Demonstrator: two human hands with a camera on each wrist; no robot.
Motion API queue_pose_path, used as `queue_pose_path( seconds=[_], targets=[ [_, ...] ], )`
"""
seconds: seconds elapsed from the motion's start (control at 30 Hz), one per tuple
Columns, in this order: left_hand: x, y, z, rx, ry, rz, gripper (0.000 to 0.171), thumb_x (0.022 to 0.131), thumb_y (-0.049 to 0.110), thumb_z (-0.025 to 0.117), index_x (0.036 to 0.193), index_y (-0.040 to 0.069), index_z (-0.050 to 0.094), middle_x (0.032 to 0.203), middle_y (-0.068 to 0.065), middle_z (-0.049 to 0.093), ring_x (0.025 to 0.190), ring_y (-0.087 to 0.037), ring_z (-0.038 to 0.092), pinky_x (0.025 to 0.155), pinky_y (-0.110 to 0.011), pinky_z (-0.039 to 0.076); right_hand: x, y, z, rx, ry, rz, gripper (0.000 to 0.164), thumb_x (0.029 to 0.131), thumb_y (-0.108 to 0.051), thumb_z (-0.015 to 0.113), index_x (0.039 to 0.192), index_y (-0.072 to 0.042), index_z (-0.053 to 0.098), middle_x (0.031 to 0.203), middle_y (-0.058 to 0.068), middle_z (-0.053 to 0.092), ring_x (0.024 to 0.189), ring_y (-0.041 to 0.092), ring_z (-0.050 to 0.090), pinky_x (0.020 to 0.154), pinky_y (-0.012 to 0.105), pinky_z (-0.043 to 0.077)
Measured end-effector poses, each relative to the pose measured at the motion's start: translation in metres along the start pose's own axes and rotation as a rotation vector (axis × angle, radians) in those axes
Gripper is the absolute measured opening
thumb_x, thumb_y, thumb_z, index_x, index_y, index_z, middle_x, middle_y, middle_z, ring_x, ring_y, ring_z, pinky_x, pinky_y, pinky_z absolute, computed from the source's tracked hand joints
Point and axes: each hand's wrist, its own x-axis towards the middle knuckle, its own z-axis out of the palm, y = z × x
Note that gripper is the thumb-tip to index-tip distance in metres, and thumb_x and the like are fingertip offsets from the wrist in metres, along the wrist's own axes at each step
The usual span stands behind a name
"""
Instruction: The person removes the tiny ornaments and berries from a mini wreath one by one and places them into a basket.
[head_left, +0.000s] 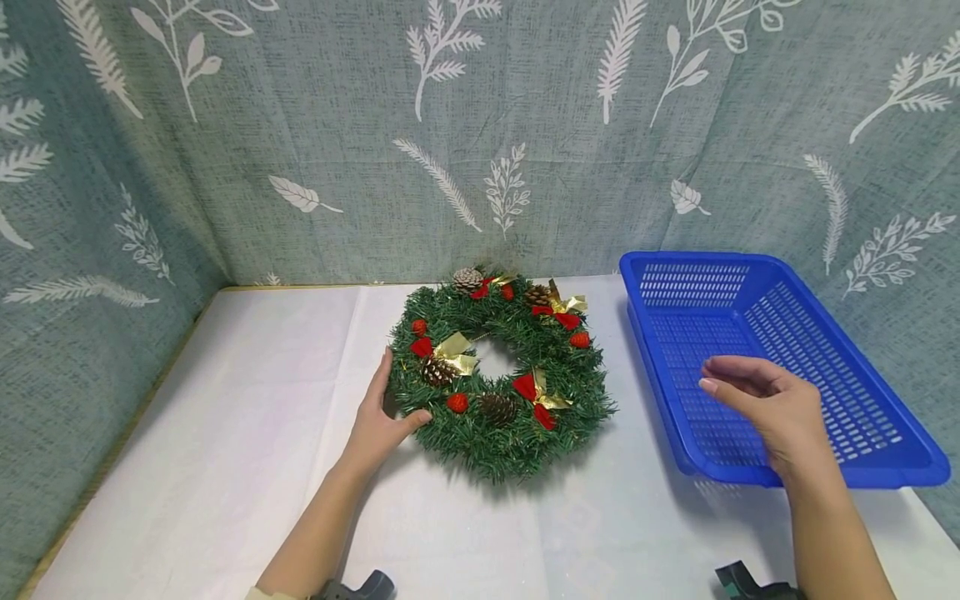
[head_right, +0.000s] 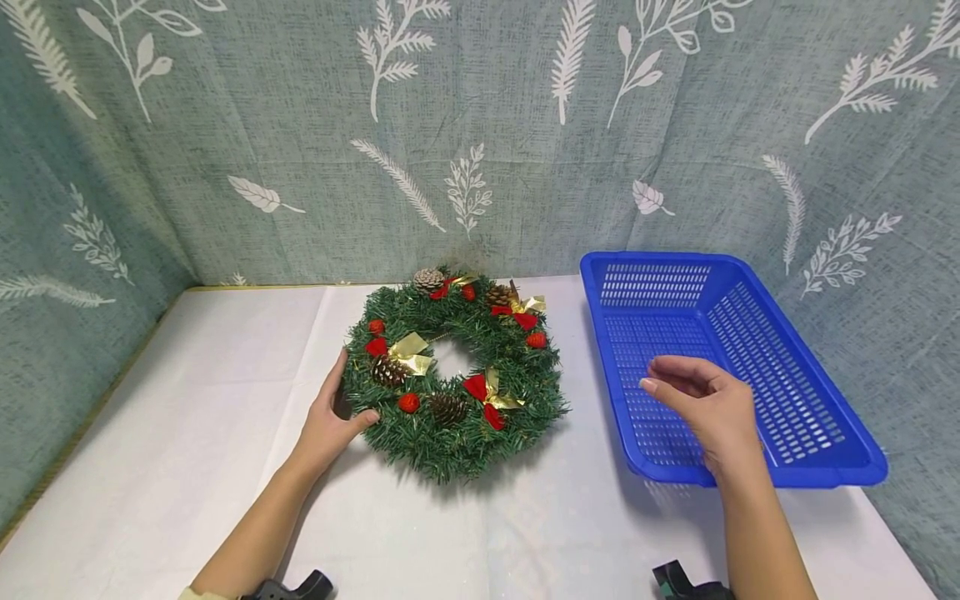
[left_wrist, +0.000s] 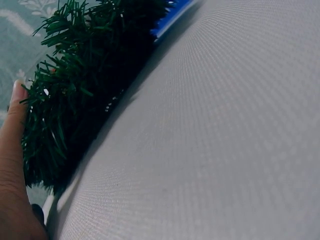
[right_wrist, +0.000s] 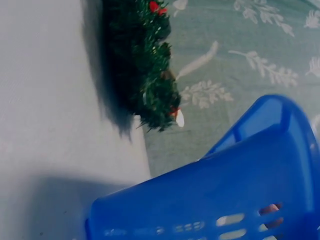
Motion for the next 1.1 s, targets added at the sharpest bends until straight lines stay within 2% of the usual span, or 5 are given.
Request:
queue_pose_path(
  seconds=[0.23, 0.43, 0.9, 1.1],
  targets=[
    [0.000, -0.003, -0.001, -0.005, -0.002, -0.003, 0.110, 0.072, 0.055, 0.075, 0.153, 0.031, 0.004, 0.160, -0.004, 0.004, 0.146, -0.032, 0.003, 0.114, -0.059, 0.011, -0.006, -0.013, 0.011, 0.018, -0.001, -0.026, 0.031, 0.079, 0.001, 0.074, 0.109, -0.005, 0.070, 0.095, -0.009, 0.072, 0.086, 0.003, 0.068, 0.076, 0.011, 0.051],
    [0.000, -0.004, -0.001, -0.005, -0.002, -0.005, 0.111, 0.072, 0.054, 0.076, 0.153, 0.030, 0.004, 0.160, -0.004, 0.005, 0.146, -0.032, 0.003, 0.114, -0.058, 0.011, -0.009, -0.020, 0.023, 0.014, 0.014, -0.059, 0.033, 0.077, 0.003, 0.075, 0.109, -0.004, 0.070, 0.095, -0.008, 0.072, 0.089, 0.005, 0.068, 0.076, 0.013, 0.052],
    [0.000, -0.001, 0.000, -0.002, -0.001, -0.001, 0.112, 0.072, 0.055, 0.075, 0.154, 0.027, 0.004, 0.160, -0.004, 0.004, 0.145, -0.033, 0.003, 0.113, -0.059, 0.013, -0.012, -0.034, 0.054, 0.033, -0.062, -0.128, 0.034, 0.078, 0.005, 0.073, 0.112, 0.000, 0.067, 0.101, -0.004, 0.072, 0.095, 0.008, 0.067, 0.079, 0.017, 0.053],
    [0.000, 0.000, -0.001, 0.001, -0.004, 0.001, 0.111, 0.073, 0.054, 0.075, 0.153, 0.029, 0.003, 0.160, -0.004, 0.004, 0.146, -0.033, 0.003, 0.113, -0.059, 0.012, -0.013, -0.036, 0.068, 0.010, -0.080, -0.154, 0.034, 0.078, 0.006, 0.073, 0.111, 0.004, 0.066, 0.101, -0.004, 0.072, 0.096, 0.008, 0.067, 0.080, 0.018, 0.053]
  ],
)
